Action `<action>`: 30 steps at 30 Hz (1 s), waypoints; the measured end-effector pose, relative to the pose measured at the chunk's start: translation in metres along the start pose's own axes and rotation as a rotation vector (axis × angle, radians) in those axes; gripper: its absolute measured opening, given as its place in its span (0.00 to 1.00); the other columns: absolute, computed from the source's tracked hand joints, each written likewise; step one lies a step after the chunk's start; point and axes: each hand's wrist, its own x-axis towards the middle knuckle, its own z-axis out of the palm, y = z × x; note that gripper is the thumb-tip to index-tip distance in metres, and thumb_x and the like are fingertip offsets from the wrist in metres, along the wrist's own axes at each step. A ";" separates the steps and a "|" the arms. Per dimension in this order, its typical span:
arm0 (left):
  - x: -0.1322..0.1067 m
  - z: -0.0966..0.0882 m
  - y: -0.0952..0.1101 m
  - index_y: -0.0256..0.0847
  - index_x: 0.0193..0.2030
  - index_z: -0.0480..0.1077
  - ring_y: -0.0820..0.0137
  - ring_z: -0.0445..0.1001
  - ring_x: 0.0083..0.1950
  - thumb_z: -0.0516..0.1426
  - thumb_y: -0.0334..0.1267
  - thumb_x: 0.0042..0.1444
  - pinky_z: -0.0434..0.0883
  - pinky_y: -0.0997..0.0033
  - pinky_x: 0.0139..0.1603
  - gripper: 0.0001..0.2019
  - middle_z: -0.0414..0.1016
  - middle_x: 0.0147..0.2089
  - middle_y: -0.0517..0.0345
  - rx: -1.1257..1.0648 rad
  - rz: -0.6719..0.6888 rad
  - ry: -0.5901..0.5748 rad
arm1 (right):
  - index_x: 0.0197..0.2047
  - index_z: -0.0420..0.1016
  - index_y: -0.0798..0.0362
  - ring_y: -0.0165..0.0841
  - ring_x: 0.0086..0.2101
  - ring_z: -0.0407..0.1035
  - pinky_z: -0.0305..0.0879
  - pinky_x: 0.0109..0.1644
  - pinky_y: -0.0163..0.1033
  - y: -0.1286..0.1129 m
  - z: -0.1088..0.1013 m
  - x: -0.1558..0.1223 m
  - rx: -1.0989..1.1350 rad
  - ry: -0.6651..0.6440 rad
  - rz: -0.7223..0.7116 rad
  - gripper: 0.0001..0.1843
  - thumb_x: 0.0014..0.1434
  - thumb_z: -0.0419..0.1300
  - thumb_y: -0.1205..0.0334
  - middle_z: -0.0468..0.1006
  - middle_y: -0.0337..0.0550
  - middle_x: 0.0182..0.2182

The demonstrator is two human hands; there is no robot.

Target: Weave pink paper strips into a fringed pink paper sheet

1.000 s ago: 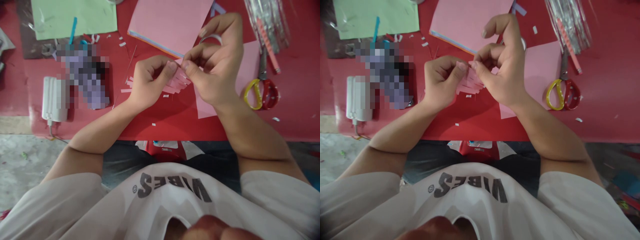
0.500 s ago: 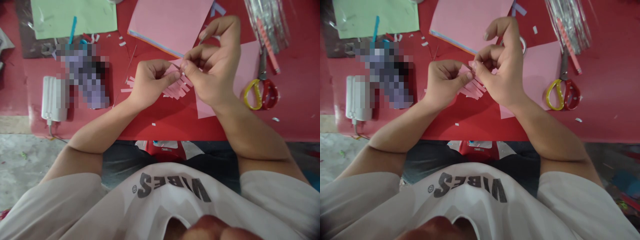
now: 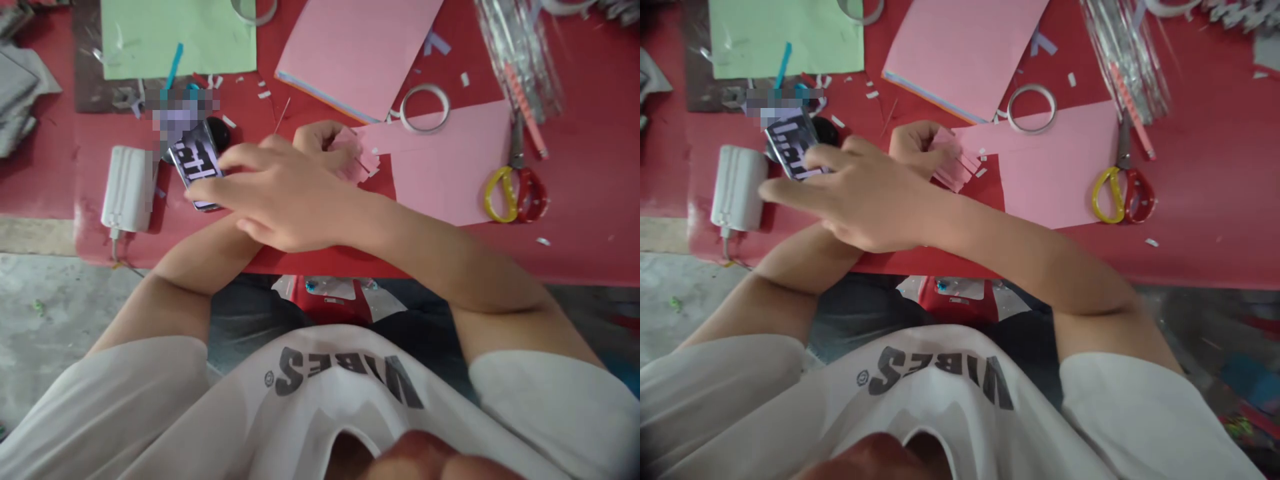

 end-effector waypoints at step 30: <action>-0.002 0.015 0.008 0.43 0.41 0.77 0.74 0.68 0.37 0.62 0.33 0.61 0.68 0.66 0.40 0.02 0.79 0.36 0.63 -0.392 0.135 0.125 | 0.72 0.58 0.51 0.51 0.56 0.68 0.60 0.63 0.59 0.001 0.049 0.038 -0.026 -0.318 -0.129 0.29 0.69 0.47 0.60 0.81 0.46 0.46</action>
